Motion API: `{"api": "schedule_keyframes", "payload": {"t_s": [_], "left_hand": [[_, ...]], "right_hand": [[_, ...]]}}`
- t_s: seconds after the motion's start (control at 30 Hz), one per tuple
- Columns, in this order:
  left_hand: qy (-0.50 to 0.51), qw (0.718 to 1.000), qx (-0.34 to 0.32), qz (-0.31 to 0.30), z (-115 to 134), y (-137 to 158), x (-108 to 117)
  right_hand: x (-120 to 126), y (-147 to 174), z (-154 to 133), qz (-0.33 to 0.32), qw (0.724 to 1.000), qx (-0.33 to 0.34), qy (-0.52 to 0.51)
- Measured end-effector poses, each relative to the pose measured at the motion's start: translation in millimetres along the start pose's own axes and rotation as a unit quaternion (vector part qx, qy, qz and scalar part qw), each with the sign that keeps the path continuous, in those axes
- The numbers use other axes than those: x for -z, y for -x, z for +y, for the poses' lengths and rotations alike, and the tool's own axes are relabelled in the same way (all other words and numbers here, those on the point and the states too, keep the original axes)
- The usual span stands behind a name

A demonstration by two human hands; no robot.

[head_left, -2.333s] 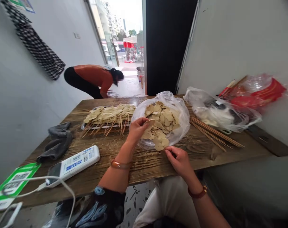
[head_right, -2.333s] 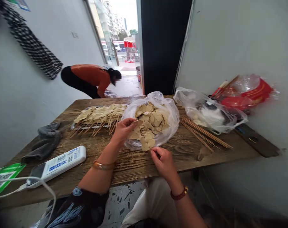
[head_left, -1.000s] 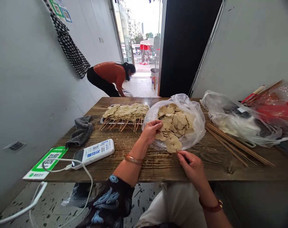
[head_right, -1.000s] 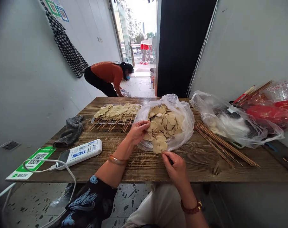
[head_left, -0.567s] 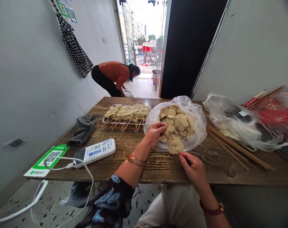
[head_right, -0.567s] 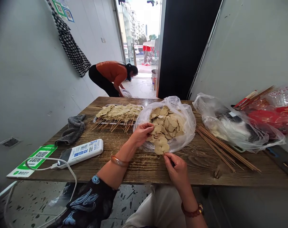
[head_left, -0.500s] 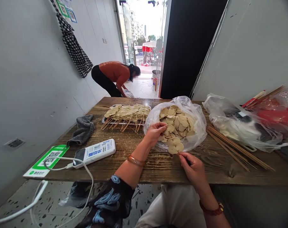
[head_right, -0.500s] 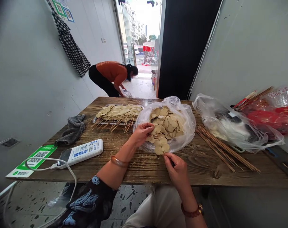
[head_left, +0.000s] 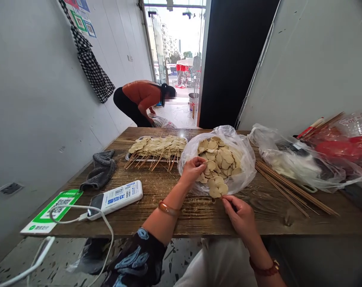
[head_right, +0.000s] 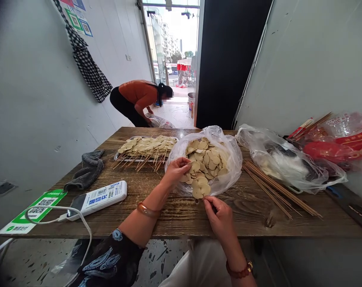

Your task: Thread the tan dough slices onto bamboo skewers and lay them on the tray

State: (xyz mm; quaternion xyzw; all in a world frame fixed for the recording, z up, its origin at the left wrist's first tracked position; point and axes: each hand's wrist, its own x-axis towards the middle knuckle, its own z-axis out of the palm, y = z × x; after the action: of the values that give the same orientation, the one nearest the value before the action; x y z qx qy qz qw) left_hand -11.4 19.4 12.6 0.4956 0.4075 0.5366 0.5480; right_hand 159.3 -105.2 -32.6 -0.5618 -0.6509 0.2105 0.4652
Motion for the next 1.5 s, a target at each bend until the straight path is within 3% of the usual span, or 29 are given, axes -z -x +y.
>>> {"api": "schedule_keyframes", "payload": {"t_s": [0.37, 0.57, 0.7, 0.9, 1.2, 1.5], "left_hand": [[-0.051, 0.998, -0.037, -0.007, 0.2, -0.1, 1.9], [-0.086, 0.994, -0.036, -0.051, 3.5, 3.3, -0.9], [-0.027, 0.995, 0.001, -0.098, 6.5, 9.8, -6.9], [0.089, 0.988, 0.083, -0.098, 7.7, 12.3, -10.6], [0.145, 0.966, 0.130, -0.167, 2.9, 19.6, -16.6], [0.130, 0.978, 0.118, -0.115, 7.7, 15.3, -12.9]], "right_hand": [[-2.4, 0.4, 2.1, -0.007, 1.000, 0.002, -0.009], [-0.6, -0.3, -0.5, -0.003, 1.000, -0.012, -0.022], [3.0, -0.6, -3.2, 0.006, 0.999, -0.034, -0.031], [5.2, -0.8, -4.2, 0.008, 0.996, -0.065, -0.065], [3.8, -0.9, -3.1, 0.004, 0.996, -0.056, -0.072], [2.7, -2.5, -4.5, -0.012, 0.997, -0.038, -0.060]]}}
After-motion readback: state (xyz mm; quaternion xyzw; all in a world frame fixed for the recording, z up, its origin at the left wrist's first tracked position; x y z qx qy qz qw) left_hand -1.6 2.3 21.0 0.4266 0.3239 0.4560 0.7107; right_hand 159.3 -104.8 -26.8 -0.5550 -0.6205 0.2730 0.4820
